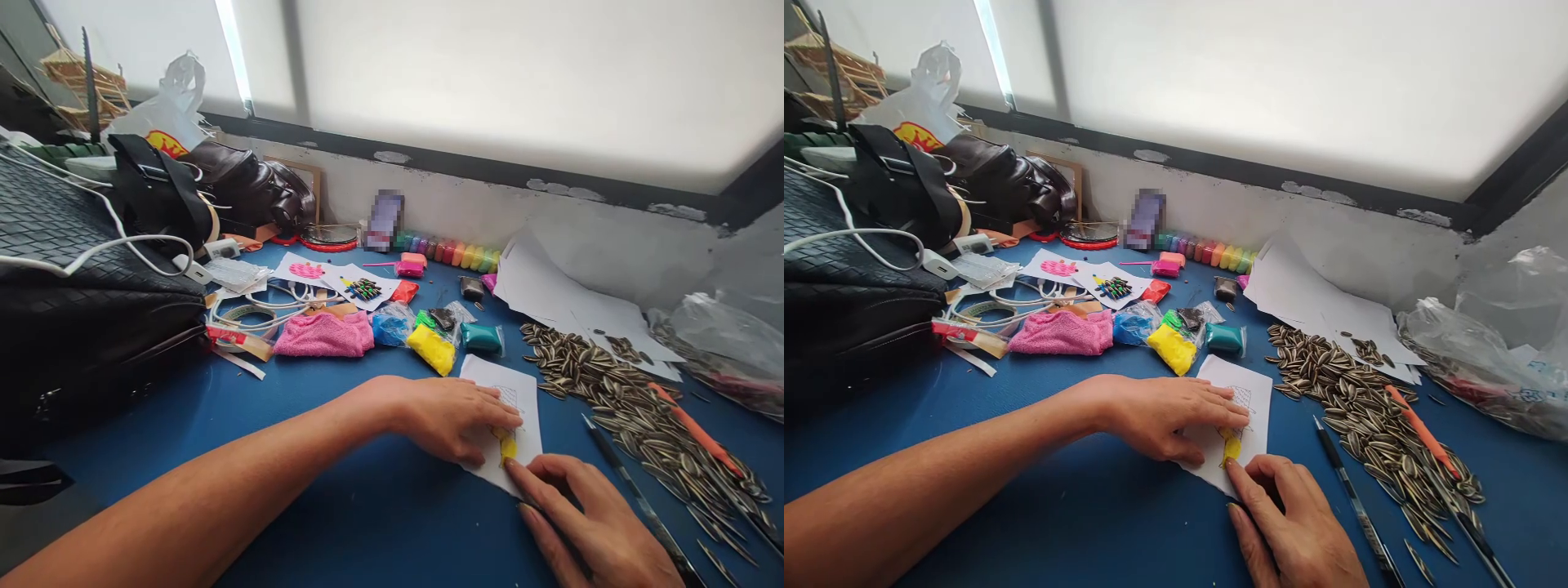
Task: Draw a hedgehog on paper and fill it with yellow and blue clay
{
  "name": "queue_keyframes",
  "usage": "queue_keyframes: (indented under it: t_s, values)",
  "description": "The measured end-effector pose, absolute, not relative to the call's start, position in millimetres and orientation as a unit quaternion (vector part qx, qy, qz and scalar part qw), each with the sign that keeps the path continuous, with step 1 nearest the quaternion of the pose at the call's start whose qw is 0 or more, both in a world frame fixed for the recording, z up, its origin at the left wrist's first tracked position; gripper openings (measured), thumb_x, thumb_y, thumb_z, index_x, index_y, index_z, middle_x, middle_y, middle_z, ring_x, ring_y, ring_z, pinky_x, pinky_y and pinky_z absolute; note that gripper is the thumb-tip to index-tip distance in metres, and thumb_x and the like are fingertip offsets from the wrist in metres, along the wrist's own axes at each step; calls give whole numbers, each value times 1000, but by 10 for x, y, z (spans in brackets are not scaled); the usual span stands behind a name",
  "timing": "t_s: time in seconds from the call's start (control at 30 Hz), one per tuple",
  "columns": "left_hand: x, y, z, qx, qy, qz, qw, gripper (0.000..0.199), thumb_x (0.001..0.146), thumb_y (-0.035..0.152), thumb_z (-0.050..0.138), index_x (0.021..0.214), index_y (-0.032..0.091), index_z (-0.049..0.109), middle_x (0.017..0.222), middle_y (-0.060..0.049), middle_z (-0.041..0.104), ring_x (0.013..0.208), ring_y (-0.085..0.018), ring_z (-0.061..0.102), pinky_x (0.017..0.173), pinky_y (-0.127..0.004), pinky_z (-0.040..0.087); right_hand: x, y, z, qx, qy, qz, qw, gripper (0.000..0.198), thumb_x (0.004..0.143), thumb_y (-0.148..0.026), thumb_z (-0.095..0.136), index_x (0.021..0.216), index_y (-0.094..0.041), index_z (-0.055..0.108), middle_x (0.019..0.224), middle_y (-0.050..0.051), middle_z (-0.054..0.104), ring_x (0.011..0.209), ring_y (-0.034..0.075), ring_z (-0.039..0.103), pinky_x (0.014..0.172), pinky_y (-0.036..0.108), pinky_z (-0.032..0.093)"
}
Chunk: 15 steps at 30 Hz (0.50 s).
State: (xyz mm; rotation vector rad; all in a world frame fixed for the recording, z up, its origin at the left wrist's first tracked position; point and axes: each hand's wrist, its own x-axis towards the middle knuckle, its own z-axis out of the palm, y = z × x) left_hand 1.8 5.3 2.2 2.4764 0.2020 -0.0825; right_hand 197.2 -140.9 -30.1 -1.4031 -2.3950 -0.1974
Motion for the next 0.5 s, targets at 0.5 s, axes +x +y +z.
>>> queue_keyframes:
  t_s: [0.5]
  values:
    - [16,45,40,944,84,-39,318,64,88,16,56,147,5,34,155,-9,32,147,-24,21,121,-37,17,1969,-1395,-278,-498,-849,-49,168,32,94,-31,53,122,-22,65,103,9,63,90,18,66,73,24,58]
